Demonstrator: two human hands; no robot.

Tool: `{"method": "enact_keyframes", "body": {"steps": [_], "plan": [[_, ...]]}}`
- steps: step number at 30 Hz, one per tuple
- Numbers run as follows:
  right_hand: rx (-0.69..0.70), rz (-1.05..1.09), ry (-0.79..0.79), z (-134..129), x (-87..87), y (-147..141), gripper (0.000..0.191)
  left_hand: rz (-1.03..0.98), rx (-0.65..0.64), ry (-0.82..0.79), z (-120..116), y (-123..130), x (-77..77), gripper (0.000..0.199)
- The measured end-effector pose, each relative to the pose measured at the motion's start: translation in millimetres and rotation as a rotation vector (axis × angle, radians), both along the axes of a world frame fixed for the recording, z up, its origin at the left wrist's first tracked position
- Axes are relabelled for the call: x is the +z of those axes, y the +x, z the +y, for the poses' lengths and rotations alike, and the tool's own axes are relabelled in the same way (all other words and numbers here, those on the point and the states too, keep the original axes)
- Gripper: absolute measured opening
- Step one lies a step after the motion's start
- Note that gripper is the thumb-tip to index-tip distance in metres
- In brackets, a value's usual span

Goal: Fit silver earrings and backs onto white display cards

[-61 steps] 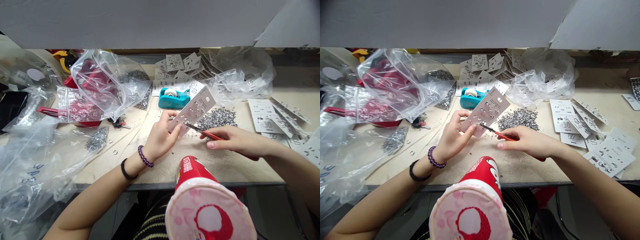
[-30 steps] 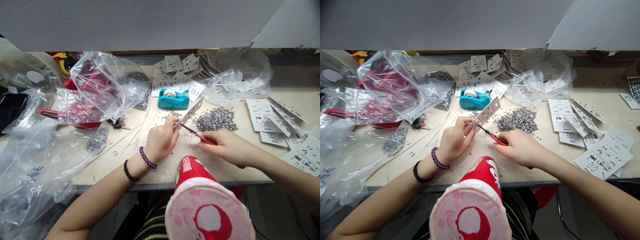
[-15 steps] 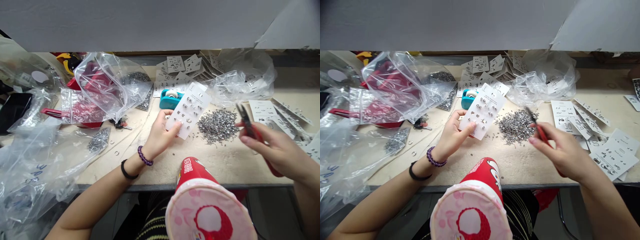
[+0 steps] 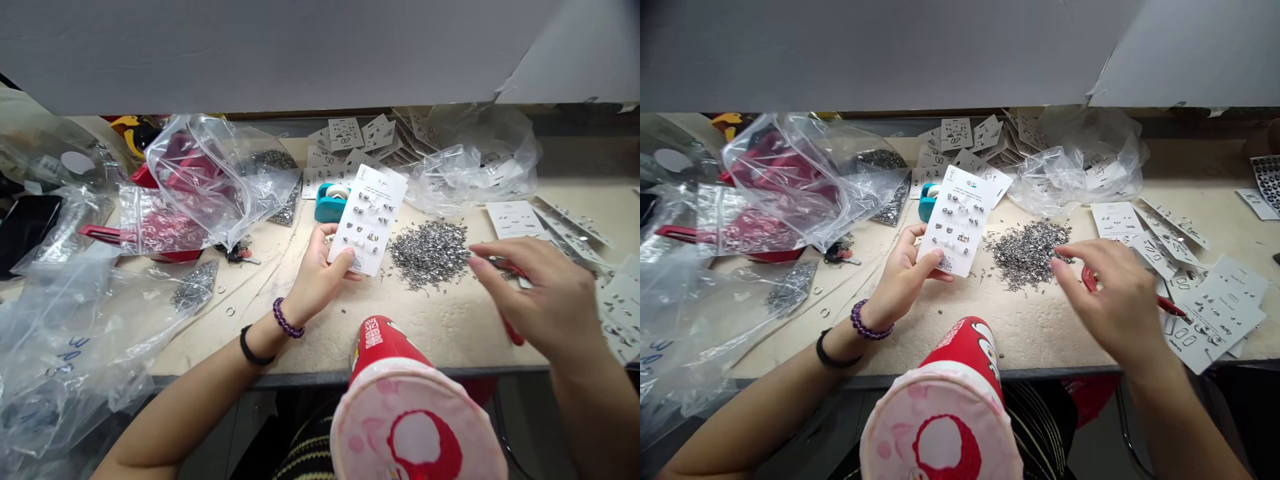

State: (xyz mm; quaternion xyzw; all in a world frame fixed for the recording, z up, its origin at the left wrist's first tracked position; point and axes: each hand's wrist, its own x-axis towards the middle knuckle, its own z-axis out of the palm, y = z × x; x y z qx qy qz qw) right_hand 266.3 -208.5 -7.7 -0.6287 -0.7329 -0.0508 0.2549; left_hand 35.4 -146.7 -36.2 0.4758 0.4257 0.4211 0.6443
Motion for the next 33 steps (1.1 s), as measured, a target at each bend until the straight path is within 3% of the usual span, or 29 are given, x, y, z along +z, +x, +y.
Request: {"method": "enact_keyframes", "body": {"steps": [3, 8, 13, 33], "plan": [[0.186, 0.127, -0.002, 18.9, 6.1, -39.4, 0.011, -0.013, -0.018, -0.02, -1.1, 0.5, -0.4, 0.031], [0.257, 0.103, 0.02, 46.9, -7.5, -74.6, 0.013, -0.038, -0.023, -0.039, -1.2, 0.4, 0.9, 0.032], [0.275, 0.175, -0.026, 51.6, -17.0, -76.6, 0.009, -0.021, -0.021, -0.036, -1.7, 1.4, -2.0, 0.028], [0.359, 0.303, -0.041, 49.0, -25.6, -78.2, 0.008, 0.06, -0.03, 0.074, -8.1, 2.2, -8.6, 0.029]]}}
